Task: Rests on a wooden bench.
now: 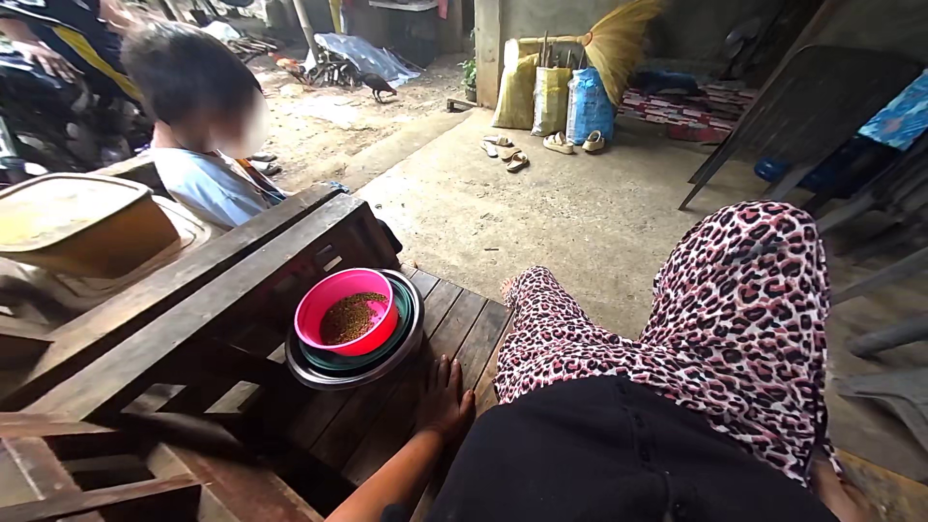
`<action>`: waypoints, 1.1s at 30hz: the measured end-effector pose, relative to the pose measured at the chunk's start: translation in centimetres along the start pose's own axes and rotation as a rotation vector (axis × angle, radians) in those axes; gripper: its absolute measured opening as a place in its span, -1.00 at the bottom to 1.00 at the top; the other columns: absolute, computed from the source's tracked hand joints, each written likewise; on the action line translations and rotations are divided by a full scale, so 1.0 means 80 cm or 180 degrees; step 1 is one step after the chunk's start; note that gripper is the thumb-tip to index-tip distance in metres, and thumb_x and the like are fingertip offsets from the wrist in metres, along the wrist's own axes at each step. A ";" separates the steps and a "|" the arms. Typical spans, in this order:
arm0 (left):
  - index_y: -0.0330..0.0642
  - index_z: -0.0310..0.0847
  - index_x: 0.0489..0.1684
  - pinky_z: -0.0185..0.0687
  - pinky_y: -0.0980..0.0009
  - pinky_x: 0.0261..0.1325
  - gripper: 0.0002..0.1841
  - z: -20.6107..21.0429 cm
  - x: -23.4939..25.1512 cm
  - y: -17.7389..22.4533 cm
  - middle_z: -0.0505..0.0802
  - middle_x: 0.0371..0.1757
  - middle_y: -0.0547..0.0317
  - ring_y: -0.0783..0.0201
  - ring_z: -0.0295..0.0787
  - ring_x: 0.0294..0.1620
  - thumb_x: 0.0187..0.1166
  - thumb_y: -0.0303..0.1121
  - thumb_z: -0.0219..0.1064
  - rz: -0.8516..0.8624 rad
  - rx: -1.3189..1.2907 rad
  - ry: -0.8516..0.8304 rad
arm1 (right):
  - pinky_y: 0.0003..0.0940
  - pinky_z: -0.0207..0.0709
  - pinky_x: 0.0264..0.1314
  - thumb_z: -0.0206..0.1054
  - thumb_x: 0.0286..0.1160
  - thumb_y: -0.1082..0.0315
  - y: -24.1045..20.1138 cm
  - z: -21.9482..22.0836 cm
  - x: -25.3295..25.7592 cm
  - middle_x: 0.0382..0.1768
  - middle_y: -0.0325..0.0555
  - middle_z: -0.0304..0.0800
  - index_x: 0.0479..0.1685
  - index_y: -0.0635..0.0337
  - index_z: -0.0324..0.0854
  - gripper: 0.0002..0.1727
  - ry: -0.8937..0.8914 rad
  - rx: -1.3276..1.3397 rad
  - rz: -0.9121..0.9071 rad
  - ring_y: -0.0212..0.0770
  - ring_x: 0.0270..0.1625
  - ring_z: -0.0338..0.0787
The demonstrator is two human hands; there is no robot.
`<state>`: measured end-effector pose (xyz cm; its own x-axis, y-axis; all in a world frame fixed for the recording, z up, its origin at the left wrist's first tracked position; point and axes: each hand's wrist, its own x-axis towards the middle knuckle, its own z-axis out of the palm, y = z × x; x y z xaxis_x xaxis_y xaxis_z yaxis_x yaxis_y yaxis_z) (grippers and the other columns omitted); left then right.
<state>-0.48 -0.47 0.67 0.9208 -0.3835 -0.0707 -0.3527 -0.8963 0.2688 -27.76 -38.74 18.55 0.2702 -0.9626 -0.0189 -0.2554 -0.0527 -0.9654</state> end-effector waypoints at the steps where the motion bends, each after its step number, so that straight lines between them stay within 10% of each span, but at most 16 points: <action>1: -0.09 0.04 0.89 -0.36 -0.19 0.86 -0.17 -0.001 0.000 0.000 0.07 0.91 -0.12 -0.08 -0.17 0.93 0.65 0.21 -0.14 -0.0012 0.0005 -0.0021 | -0.91 0.39 -0.19 -0.01 0.84 0.31 0.001 0.000 0.000 -0.30 -0.39 0.49 0.27 0.58 0.42 -0.59 -0.0002 -0.0013 -0.0003 -0.94 -0.37 0.45; 33: -0.10 0.16 0.85 -0.24 -0.23 0.83 -0.15 0.012 0.000 -0.004 0.20 0.86 -0.16 -0.15 0.00 0.89 0.62 0.25 -0.19 0.0078 0.0092 0.0282 | -0.91 0.43 -0.16 -0.02 0.85 0.31 -0.005 0.002 -0.005 -0.31 -0.47 0.53 0.29 0.53 0.42 -0.62 -0.0006 0.0093 -0.0018 -0.96 -0.36 0.49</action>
<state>-0.55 -0.37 -0.35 0.9225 -0.3853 0.0213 -0.3787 -0.8935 0.2414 -27.59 -38.31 18.90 0.2733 -0.9618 -0.0138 -0.2265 -0.0504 -0.9727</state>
